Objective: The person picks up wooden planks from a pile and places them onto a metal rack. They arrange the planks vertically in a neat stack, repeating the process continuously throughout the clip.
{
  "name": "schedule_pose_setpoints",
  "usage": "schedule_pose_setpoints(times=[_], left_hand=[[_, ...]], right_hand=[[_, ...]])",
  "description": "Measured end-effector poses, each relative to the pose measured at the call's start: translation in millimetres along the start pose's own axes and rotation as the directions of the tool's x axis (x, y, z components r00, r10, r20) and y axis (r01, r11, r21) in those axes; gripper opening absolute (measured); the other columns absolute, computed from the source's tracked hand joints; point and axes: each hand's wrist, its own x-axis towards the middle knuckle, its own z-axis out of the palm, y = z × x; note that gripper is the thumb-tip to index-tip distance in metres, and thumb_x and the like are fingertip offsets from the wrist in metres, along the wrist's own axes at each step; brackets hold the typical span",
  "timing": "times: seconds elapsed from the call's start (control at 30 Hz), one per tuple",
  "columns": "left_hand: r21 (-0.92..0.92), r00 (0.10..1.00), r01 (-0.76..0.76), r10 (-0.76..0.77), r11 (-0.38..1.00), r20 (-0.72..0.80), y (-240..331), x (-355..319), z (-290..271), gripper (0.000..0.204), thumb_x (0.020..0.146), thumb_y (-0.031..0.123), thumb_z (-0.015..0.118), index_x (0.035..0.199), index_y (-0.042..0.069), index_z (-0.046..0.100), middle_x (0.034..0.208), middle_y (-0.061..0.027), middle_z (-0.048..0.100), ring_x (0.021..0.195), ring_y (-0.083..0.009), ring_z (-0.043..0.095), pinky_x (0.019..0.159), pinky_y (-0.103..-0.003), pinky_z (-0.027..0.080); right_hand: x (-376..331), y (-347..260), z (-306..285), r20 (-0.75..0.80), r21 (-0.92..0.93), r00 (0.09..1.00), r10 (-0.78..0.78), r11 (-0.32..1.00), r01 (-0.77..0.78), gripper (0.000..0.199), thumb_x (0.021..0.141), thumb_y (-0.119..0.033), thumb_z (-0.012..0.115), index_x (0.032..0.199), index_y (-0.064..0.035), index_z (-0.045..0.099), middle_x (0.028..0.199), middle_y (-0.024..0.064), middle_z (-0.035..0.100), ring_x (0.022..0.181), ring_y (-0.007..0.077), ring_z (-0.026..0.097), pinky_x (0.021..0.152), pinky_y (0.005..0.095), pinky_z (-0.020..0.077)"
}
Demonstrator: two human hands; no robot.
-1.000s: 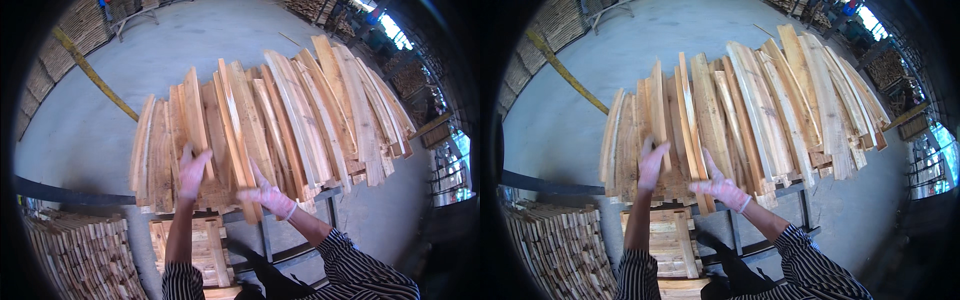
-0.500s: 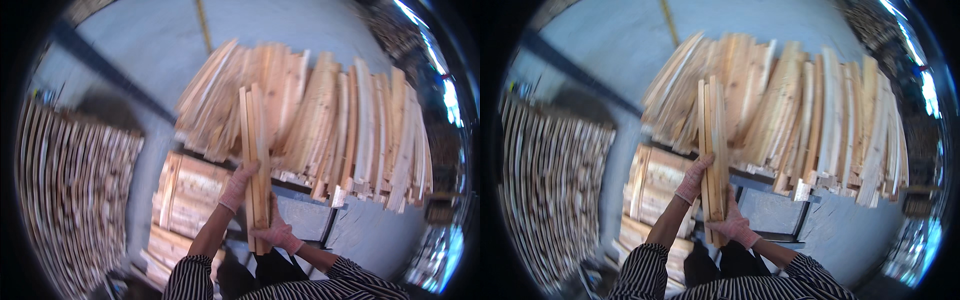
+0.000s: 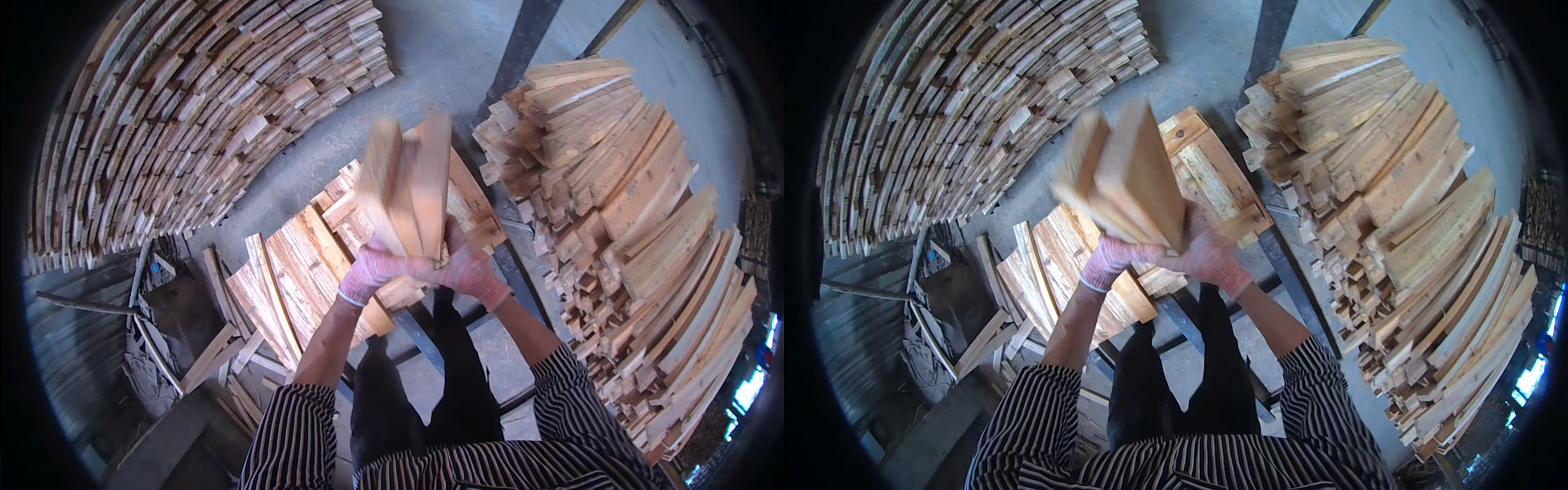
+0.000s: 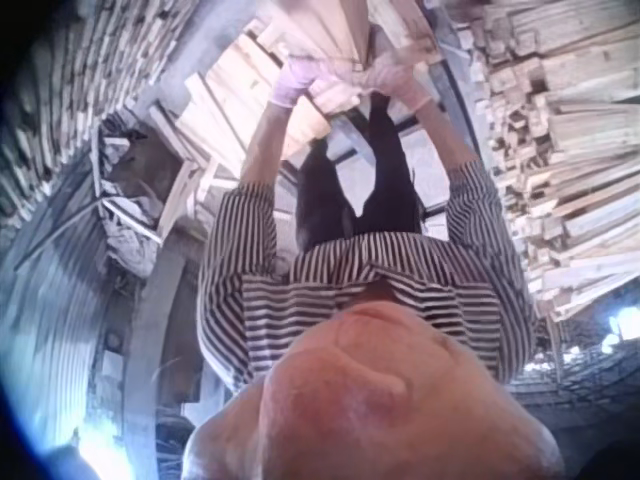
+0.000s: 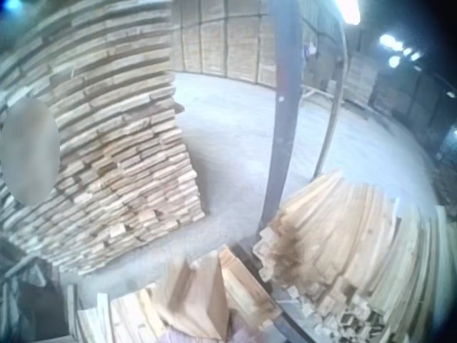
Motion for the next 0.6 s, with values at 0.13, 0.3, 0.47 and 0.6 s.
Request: schedule_pose_setpoints(times=[0.13, 0.3, 0.47, 0.6], left_hand=[[0.28, 0.989, -0.148, 0.133, 0.949, 0.07, -76, 37, -91, 0.08, 0.067, 0.031, 0.095, 0.133, 0.003, 0.059, 0.126, -0.0127, 0.067, 0.116, -0.0255, 0.065, 0.103, -0.039, 0.053], [0.185, 0.99, 0.076, -0.052, 0.98, -0.129, -159, 62, -190, 0.066, 0.077, 0.031, 0.087, 0.13, 0.003, 0.061, 0.124, -0.0119, 0.067, 0.115, -0.0249, 0.064, 0.104, -0.039, 0.052], [-0.21, 0.97, -0.096, 0.044, 0.973, -0.241, -199, 12, -245, 0.056, 0.089, 0.035, 0.074, 0.132, 0.004, 0.057, 0.125, -0.0114, 0.065, 0.119, -0.0268, 0.062, 0.107, -0.043, 0.049], [-0.534, 0.893, -0.263, -0.007, 0.804, -0.45, -183, 2, -211, 0.062, 0.091, 0.042, 0.071, 0.138, 0.007, 0.053, 0.124, -0.0165, 0.065, 0.117, -0.0337, 0.063, 0.105, -0.049, 0.051]], right_hand=[[79, 133, 35, 0.035, -0.201, 0.988, 0.147, 0.97, -0.137, 0.105, 0.069, -0.038, 0.089, 0.149, -0.0086, 0.027, 0.145, 0.0186, 0.046, 0.131, 0.0345, 0.051, 0.109, 0.0437, 0.0452], [145, 161, 75, 0.024, -0.457, 0.997, -0.07, 0.887, 0.073, 0.104, 0.064, -0.049, 0.09, 0.144, -0.0059, 0.038, 0.135, 0.0237, 0.056, 0.122, 0.0387, 0.06, 0.103, 0.0445, 0.05], [128, 95, 115, 0.113, -0.474, 0.981, -0.155, 0.86, 0.19, 0.12, 0.066, -0.059, 0.086, 0.156, -0.0081, 0.026, 0.14, 0.0238, 0.053, 0.124, 0.0418, 0.058, 0.106, 0.0457, 0.0485], [114, 167, 143, -0.144, -0.321, 0.985, -0.093, 0.946, 0.042, 0.112, 0.072, -0.057, 0.083, 0.162, -0.0256, 0.023, 0.149, 0.024, 0.043, 0.137, 0.0417, 0.046, 0.112, 0.0455, 0.0425]])
